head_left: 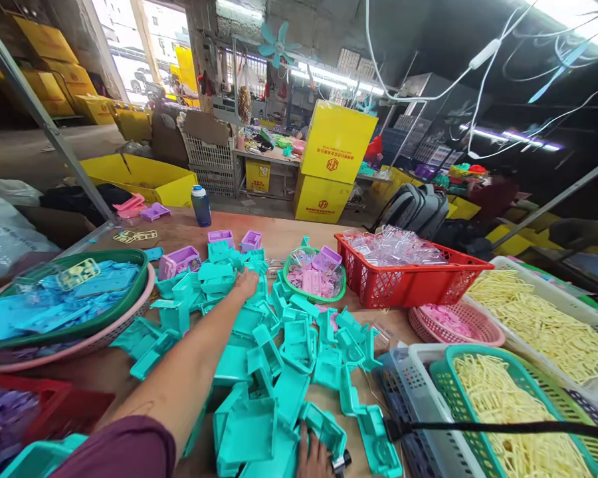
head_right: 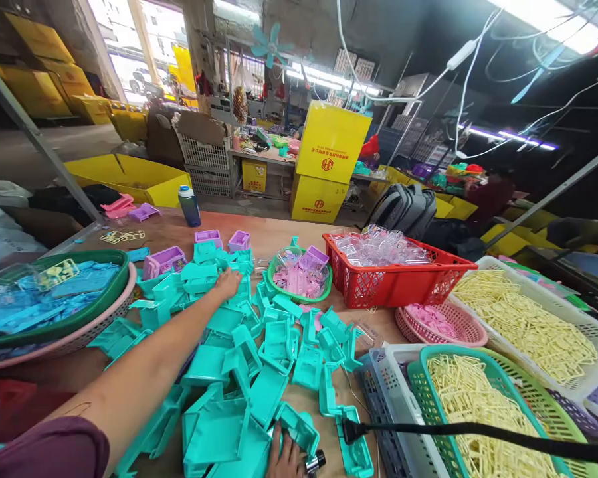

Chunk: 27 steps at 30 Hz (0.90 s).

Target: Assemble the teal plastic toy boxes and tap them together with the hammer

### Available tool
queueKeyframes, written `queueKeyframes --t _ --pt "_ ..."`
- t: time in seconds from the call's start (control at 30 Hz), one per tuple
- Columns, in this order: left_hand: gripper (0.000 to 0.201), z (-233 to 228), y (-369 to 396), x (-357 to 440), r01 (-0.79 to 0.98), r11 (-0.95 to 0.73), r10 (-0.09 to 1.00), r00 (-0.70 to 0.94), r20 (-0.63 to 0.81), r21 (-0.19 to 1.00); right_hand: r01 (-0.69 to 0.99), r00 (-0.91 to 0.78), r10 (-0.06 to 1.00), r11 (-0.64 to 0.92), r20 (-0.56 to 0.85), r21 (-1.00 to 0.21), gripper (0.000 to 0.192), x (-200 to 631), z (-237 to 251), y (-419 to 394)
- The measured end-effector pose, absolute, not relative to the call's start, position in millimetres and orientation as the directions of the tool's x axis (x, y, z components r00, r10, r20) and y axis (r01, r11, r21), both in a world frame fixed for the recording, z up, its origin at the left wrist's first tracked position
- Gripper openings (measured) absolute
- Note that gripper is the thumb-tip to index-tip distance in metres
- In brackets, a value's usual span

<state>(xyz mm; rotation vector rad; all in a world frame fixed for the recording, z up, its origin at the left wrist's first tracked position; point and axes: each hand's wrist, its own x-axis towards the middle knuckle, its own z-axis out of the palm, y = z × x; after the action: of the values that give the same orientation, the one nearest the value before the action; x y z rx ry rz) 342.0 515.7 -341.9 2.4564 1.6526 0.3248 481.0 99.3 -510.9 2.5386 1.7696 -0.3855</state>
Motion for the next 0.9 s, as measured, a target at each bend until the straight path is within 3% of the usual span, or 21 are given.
queueKeyframes --t 0.13,0.23,0.3,0.37,0.5,0.67,0.77,0.83,0.9 --pt "0.029 -296.9 502.5 327.0 0.846 -0.451 0.891 0.406 0.204 0.286 0.905 0.311 0.883 -0.389 -0.352 -0.174 0.102 473.2 -469.1 98.0" --pt "0.039 -252.6 456.1 302.8 0.794 -0.525 0.842 0.434 0.319 0.305 0.917 0.267 0.899 -0.347 -0.346 -0.196 0.109 469.1 -438.5 95.6" --pt "0.042 -229.2 403.2 278.9 0.671 -0.68 0.701 0.477 0.53 0.296 0.929 0.244 0.911 -0.318 -0.332 -0.189 0.111 468.5 -427.5 94.6" --pt "0.047 -220.3 337.6 251.1 0.535 -0.802 0.58 0.591 0.561 0.266 0.934 0.24 0.922 -0.305 -0.305 -0.186 0.111 468.7 -423.4 93.7" --pt "0.06 -267.8 210.8 200.4 0.395 -0.858 0.501 0.785 0.364 0.328 0.935 0.236 0.926 -0.299 -0.296 -0.192 0.111 468.4 -423.0 92.5" --pt "0.061 -354.3 145.3 186.3 0.598 -0.7 0.661 0.75 0.037 0.391 0.926 0.261 0.917 -0.326 -0.3 -0.19 0.115 466.5 -420.7 91.2" --pt "0.06 -320.2 136.1 198.1 0.58 -0.616 0.675 0.738 -0.023 0.533 0.926 0.259 0.919 -0.324 -0.296 -0.196 0.116 466.3 -420.5 90.0" --pt "0.054 -265.0 119.7 196.1 0.45 -0.559 0.649 0.76 0.029 0.696 0.926 0.255 0.92 -0.321 -0.298 -0.199 0.118 466.7 -421.4 90.0" --pt "0.059 -212.0 90.4 178.4 0.394 -0.515 0.635 0.772 0.03 0.762 0.926 0.254 0.921 -0.32 -0.297 -0.2 0.118 467.4 -423.0 91.0"
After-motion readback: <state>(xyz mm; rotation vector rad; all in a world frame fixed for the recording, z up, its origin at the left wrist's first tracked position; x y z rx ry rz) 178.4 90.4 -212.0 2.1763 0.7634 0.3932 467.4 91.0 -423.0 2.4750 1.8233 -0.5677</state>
